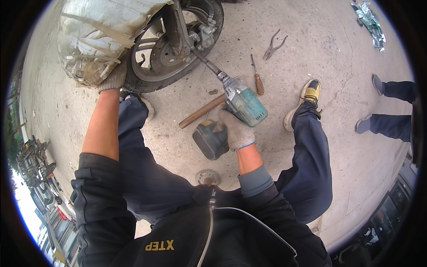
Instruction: The person is repairing a motorcycle wheel. They use a hammer to tap a part of the wheel and then use a cordless drill to tighten a bolt.
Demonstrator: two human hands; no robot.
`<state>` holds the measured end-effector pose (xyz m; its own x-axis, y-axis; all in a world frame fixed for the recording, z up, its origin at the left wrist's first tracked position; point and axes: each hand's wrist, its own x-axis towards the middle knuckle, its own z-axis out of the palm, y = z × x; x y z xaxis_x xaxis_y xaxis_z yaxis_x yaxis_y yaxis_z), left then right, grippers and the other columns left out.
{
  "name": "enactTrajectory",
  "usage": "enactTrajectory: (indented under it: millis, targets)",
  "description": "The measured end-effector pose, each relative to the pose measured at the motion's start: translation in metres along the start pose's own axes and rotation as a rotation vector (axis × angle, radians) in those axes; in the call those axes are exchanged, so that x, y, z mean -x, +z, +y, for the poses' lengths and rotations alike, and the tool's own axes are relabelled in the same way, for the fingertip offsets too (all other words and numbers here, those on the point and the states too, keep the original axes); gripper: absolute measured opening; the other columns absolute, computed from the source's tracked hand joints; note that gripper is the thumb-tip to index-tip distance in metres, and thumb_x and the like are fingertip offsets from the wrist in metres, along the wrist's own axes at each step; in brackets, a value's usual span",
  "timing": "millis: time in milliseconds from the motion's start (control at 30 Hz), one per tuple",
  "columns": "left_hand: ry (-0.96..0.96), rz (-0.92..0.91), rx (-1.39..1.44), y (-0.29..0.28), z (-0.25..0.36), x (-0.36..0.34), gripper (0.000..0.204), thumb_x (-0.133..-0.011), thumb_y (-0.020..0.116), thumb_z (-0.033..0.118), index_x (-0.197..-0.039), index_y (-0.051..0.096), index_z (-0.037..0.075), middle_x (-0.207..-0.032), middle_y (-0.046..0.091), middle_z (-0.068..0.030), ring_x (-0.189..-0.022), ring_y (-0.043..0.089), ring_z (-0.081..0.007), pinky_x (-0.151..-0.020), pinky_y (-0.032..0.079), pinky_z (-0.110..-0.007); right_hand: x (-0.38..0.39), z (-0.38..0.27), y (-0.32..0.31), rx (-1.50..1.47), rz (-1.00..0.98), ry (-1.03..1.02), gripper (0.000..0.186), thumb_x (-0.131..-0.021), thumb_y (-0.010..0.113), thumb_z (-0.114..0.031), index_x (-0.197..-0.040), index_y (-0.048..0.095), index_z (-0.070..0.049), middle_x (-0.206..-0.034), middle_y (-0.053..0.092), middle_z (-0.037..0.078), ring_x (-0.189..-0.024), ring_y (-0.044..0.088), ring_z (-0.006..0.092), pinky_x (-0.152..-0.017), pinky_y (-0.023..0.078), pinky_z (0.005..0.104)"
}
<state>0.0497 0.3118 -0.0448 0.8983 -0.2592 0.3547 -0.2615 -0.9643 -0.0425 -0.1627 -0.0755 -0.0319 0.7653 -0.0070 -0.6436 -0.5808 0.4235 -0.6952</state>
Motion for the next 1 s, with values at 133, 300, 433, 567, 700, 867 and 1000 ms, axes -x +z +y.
enactTrajectory:
  millis: [133,300,433,567,700,867,1000]
  targets:
    - [0.038,-0.004,-0.008,0.003,-0.006,0.002,0.050,-0.098,0.060,0.052,-0.136,0.070,0.021,-0.139,0.069,-0.0113,-0.129,0.061,-0.0395,-0.111,0.045,-0.054,0.001,-0.004,0.003,0.030,0.029,-0.017,0.006,-0.093,0.061,-0.002,-0.097,0.063,-0.007,-0.076,0.056,-0.001,-0.062,0.052,0.0081,-0.053,0.046,0.0265]
    - [-0.082,-0.077,0.004,-0.032,0.034,-0.014,0.057,-0.097,0.062,0.054,-0.137,0.068,0.013,-0.141,0.067,-0.0121,-0.133,0.058,-0.0375,-0.113,0.043,-0.051,0.002,-0.007,0.003,-0.007,0.014,0.022,0.006,-0.093,0.062,-0.003,-0.098,0.063,-0.006,-0.076,0.056,-0.001,-0.061,0.052,0.0085,-0.052,0.047,0.0272]
    - [-0.657,-0.026,0.393,-0.095,0.154,0.036,0.099,-0.072,0.094,0.037,-0.149,0.050,-0.007,-0.143,0.060,-0.0240,-0.131,0.059,-0.0340,-0.115,0.044,-0.043,0.002,-0.008,0.000,-0.065,-0.008,0.076,0.018,-0.083,0.066,0.002,-0.100,0.064,-0.003,-0.078,0.060,0.005,-0.057,0.055,0.0160,-0.053,0.051,0.0325]
    - [-0.484,-0.834,0.575,-0.129,0.254,0.129,0.142,-0.057,0.099,0.047,-0.163,0.021,-0.005,-0.156,0.038,-0.0333,-0.145,0.043,-0.0436,-0.121,0.039,-0.046,0.000,-0.002,0.002,-0.168,0.004,0.082,0.018,-0.086,0.066,0.000,-0.104,0.064,-0.002,-0.075,0.060,0.005,-0.057,0.055,0.0156,-0.054,0.051,0.0325]
    - [-0.695,-0.956,1.168,-0.115,0.280,0.147,0.128,-0.060,0.094,0.053,-0.155,0.034,-0.009,-0.142,0.054,-0.0256,-0.130,0.058,-0.0348,-0.110,0.050,-0.041,0.003,0.000,0.001,-0.168,-0.033,0.086,0.006,-0.089,0.060,-0.004,-0.094,0.064,-0.004,-0.074,0.058,0.001,-0.063,0.055,0.0118,-0.055,0.048,0.0300]
    - [-0.679,-1.013,0.943,-0.121,0.280,0.134,0.114,-0.060,0.093,0.048,-0.146,0.045,-0.009,-0.133,0.059,-0.0211,-0.122,0.063,-0.0293,-0.103,0.054,-0.037,0.004,-0.003,0.008,-0.141,0.025,0.141,0.004,-0.088,0.059,-0.005,-0.088,0.063,-0.005,-0.073,0.056,0.000,-0.063,0.053,0.0101,-0.054,0.045,0.0282]
    - [-0.653,-0.996,0.900,-0.115,0.280,0.143,0.113,-0.059,0.093,0.049,-0.144,0.048,-0.010,-0.133,0.059,-0.0233,-0.121,0.063,-0.0306,-0.103,0.054,-0.038,0.002,0.000,0.007,-0.149,0.039,0.161,0.004,-0.088,0.059,-0.004,-0.088,0.063,-0.005,-0.073,0.056,0.000,-0.062,0.053,0.0100,-0.054,0.045,0.0279]
